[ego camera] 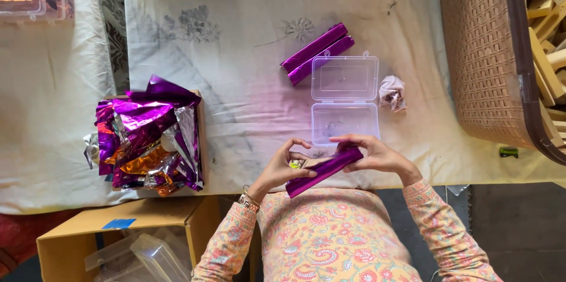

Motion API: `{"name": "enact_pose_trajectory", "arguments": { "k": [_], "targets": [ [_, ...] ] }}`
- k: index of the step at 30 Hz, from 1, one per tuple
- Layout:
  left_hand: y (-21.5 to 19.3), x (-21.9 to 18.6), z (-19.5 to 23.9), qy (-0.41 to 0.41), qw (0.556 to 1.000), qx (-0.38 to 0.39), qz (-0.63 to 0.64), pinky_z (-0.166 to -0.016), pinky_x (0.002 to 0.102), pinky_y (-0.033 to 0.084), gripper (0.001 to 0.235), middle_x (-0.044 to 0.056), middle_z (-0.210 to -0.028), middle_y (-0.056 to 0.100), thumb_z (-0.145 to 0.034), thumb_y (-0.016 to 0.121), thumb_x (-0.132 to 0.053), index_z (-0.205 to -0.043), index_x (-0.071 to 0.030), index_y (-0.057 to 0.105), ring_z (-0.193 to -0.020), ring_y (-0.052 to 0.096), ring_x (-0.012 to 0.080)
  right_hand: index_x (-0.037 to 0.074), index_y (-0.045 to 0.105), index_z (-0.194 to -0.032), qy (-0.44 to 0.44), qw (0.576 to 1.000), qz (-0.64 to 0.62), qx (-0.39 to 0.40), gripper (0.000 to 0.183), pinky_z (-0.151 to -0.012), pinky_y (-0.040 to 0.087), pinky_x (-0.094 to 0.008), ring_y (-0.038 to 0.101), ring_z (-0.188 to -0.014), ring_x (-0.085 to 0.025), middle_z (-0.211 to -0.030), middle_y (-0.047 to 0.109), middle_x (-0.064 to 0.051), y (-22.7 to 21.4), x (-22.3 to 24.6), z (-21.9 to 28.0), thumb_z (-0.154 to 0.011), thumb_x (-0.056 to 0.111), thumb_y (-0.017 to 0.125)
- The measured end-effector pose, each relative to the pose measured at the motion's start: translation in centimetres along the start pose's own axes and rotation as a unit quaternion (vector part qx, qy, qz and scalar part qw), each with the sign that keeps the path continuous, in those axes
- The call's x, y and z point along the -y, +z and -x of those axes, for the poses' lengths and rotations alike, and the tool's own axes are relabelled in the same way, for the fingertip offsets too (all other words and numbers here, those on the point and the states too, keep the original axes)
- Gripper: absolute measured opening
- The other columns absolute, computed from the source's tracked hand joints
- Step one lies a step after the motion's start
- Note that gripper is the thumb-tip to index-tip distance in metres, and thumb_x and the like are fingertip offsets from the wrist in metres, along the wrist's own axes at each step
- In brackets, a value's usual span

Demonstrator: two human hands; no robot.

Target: The person wipes the inside of a clear plastic container with a cloth, then places several purple foil-wrapped items inside. They close the container and wipe the exterior with the cloth.

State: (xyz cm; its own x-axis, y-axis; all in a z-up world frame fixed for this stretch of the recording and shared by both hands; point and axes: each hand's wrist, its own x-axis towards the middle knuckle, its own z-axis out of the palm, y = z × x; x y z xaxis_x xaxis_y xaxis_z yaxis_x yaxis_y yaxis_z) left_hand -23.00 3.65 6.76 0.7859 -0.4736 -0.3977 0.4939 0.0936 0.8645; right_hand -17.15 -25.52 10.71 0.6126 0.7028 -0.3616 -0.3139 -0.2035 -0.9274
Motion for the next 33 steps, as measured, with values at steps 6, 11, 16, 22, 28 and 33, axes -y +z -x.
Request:
{"name": "enact_pose_trajectory", "arguments": {
  "k": [6, 11, 16, 22, 28, 33],
  "targets": [
    [-0.5, -1.5, -1.4, 0.043, 0.998, -0.013, -0.04, -0.087, 0.027, 0.06, 0.063, 0.011, -0.114, 0.08, -0.084, 0.08, -0.003, -0.137, -0.01, 0.047, -0.101, 0.073, 0.0106, 0.008, 0.08, -0.109, -0.099, 0.986, 0.109, -0.075, 0.041, -0.092, 0.054, -0.028, 0.064, -0.111, -0.013, -0.124, 0.067, -0.004, -0.6, -0.1, -0.6, -0.069, 0.006, 0.09],
    [0.0, -1.6, -1.9, 0.13, 0.967, -0.081, -0.204, -0.084, 0.027, 0.063, 0.043, 0.01, -0.108, 0.082, -0.093, 0.077, -0.011, -0.134, -0.009, 0.064, -0.097, 0.079, 0.0115, 0.009, 0.08, -0.113, -0.056, 0.984, 0.071, -0.156, 0.038, -0.085, 0.057, -0.027, 0.069, -0.101, -0.012, -0.118, 0.075, -0.004, -1.1, -2.8, -0.8, -0.076, 0.004, 0.085],
    [1.9, -5.0, -1.4, 0.169, 0.876, -0.094, -0.441, -0.072, 0.035, 0.059, 0.055, 0.012, -0.1, 0.077, -0.077, 0.085, -0.032, -0.125, -0.008, 0.071, -0.084, 0.076, 0.0262, 0.007, 0.079, -0.11, -0.064, 0.974, 0.057, -0.209, 0.033, -0.086, 0.057, -0.027, 0.071, -0.102, -0.011, -0.114, 0.077, -0.004, -1.6, -4.7, -1.2, -0.078, 0.001, 0.082],
    [1.1, -0.8, -2.4, 0.311, 0.754, -0.15, -0.558, -0.089, 0.036, 0.061, 0.036, 0.007, -0.124, 0.074, -0.097, 0.071, -0.028, -0.129, -0.013, 0.067, -0.109, 0.075, 0.0262, 0.007, 0.078, -0.112, -0.039, 0.975, -0.057, -0.21, 0.033, -0.09, 0.059, -0.027, 0.072, -0.101, -0.011, -0.11, 0.077, -0.006, -2.1, -5.4, -1.2, -0.08, 0.003, 0.083],
    [1.5, -1.4, -2.2, 0.301, 0.752, -0.136, -0.57, -0.079, 0.035, 0.061, 0.04, 0.008, -0.125, 0.075, -0.093, 0.073, -0.027, -0.129, -0.011, 0.069, -0.101, 0.075, 0.0255, 0.002, 0.082, -0.111, -0.096, 0.956, 0.179, -0.211, 0.035, -0.1, 0.052, -0.03, 0.065, -0.124, -0.016, -0.106, 0.08, -0.008, -2.8, -3.4, -0.8, -0.079, 0.012, 0.087],
    [1.7, -2.3, -2.6, 0.17, 0.912, -0.144, -0.344, -0.068, 0.029, 0.059, 0.032, 0.01, -0.1, 0.079, -0.091, 0.078, -0.026, -0.118, -0.01, 0.078, -0.077, 0.077, 0.018, 0.004, 0.07, -0.133, -0.075, 0.959, -0.107, -0.251, 0.044, -0.099, 0.054, -0.031, 0.066, -0.111, -0.016, -0.127, 0.073, -0.007, -4.2, -6.2, -1.6, -0.097, 0.029, 0.072]
  ]
}}
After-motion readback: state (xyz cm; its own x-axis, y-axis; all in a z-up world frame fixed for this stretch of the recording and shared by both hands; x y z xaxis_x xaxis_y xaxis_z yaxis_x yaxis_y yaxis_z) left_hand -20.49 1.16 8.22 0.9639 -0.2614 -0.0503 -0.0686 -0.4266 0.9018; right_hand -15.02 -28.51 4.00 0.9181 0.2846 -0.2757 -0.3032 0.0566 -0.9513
